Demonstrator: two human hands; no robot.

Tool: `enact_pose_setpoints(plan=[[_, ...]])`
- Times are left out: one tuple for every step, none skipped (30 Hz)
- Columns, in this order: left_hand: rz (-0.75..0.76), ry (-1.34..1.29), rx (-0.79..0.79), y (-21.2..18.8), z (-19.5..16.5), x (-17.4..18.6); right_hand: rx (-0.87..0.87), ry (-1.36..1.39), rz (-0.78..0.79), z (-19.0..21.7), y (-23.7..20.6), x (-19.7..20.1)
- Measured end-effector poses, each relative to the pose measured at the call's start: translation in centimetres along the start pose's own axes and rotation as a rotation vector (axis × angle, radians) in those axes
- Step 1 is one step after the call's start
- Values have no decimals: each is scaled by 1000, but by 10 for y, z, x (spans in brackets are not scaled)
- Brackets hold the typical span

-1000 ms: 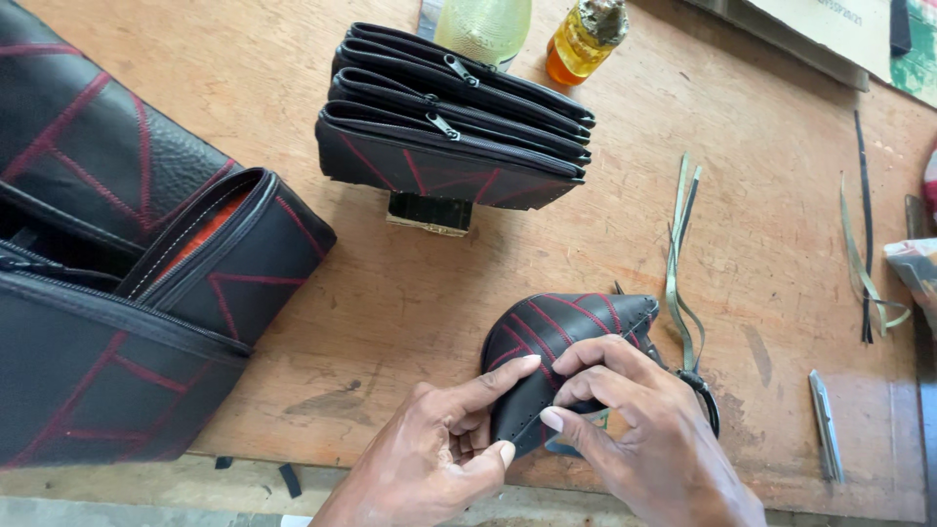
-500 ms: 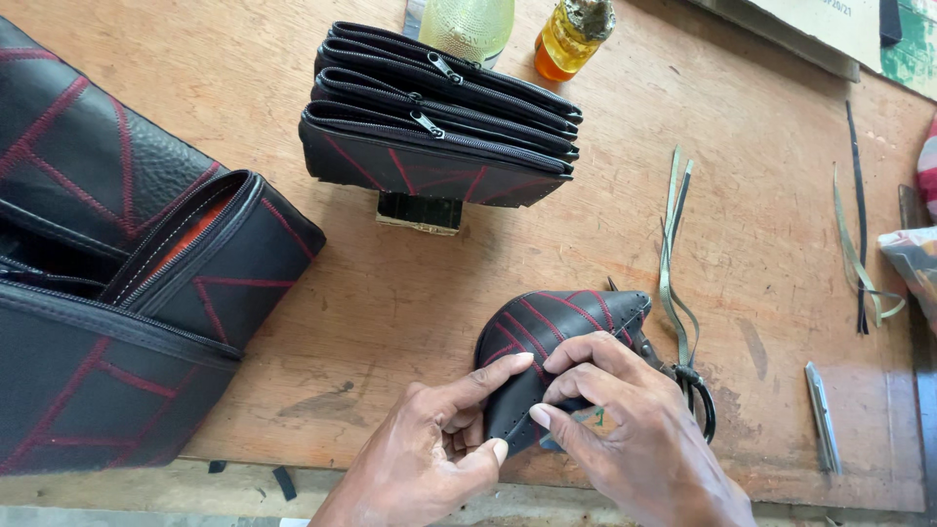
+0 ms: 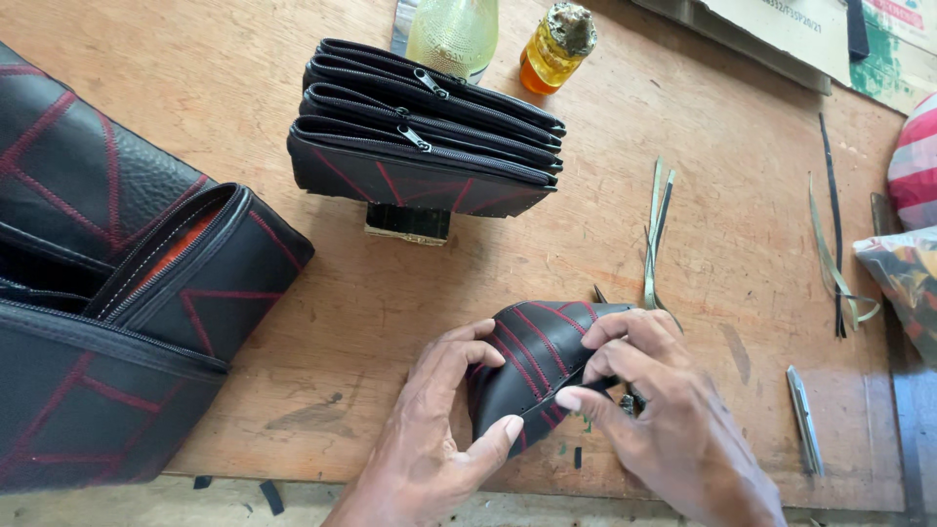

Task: The person assembles a black leather pouch with red stitching by hand, folding and pressing the edges to shape the item. The person uses shears to trim excess material from the pouch. The finished pouch is placed on the table.

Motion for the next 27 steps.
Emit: enact_pose_setpoints(plan=[[10,3,0,0,1,-1,-15,26,4,-3,2,2],[2,22,-7,1,1,-1,-10,25,9,-4,3,4],[-7,41,-15,2,1,-2,-3,23,12,-4,5,5],[-14,60,-25,3,0,-2,3,22,14,-4,5,5],[-13,58,-15,4,1,-3,-2,24,17,-5,6,5],[-13,56,-4,5,2,-4,-5,27,22,-6,6,5],[-12,55,8,6,2,-5,-10,31,26,-6,7,4],[-4,42,36,6,5,-6,-2,26,22,-5,7,4],[4,28,64,6,7,-7,7,21,19,-4,7,4],[11,14,92,6,9,-8,16,15,15,-3,7,4],[3,16,83,6,7,-8,14,11,16,-3,7,4],[-5,17,75,7,6,-7,12,7,17,-3,8,3],[-14,18,67,7,4,-7,10,3,19,-4,8,3],[-18,28,66,7,4,-7,6,3,22,-4,8,2],[-22,38,65,7,3,-7,2,4,24,-4,8,2],[-27,48,64,7,3,-7,0,4,26,-5,9,2],[-26,51,69,7,3,-7,-6,2,29,-5,9,2],[-25,54,74,8,4,-8,-12,0,32,-6,9,1],[-24,57,79,8,4,-8,-16,-2,36,-6,9,1],[-22,55,91,8,5,-8,-7,-3,32,-5,9,1],[-18,54,103,8,6,-9,0,-3,28,-5,9,2],[-13,52,117,8,7,-9,7,-4,25,-4,9,2],[-15,50,121,8,7,-9,2,-2,29,-4,9,2],[-17,48,124,8,7,-9,-4,0,30,-5,9,2],[-18,46,127,8,7,-9,-10,2,33,-6,9,1],[-22,45,109,8,5,-8,-8,-2,33,-5,9,1],[-25,44,90,8,3,-7,-5,-6,31,-5,9,1]])
Point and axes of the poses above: each hand's wrist, its own y-axis towards the middle knuckle, its own x-axis out of the back of the hand, z = x × y, the point moved 10 cm from there along y, towards the middle knuckle, and after that the axes turned 2 degrees about -x, right-handed, at the moved point
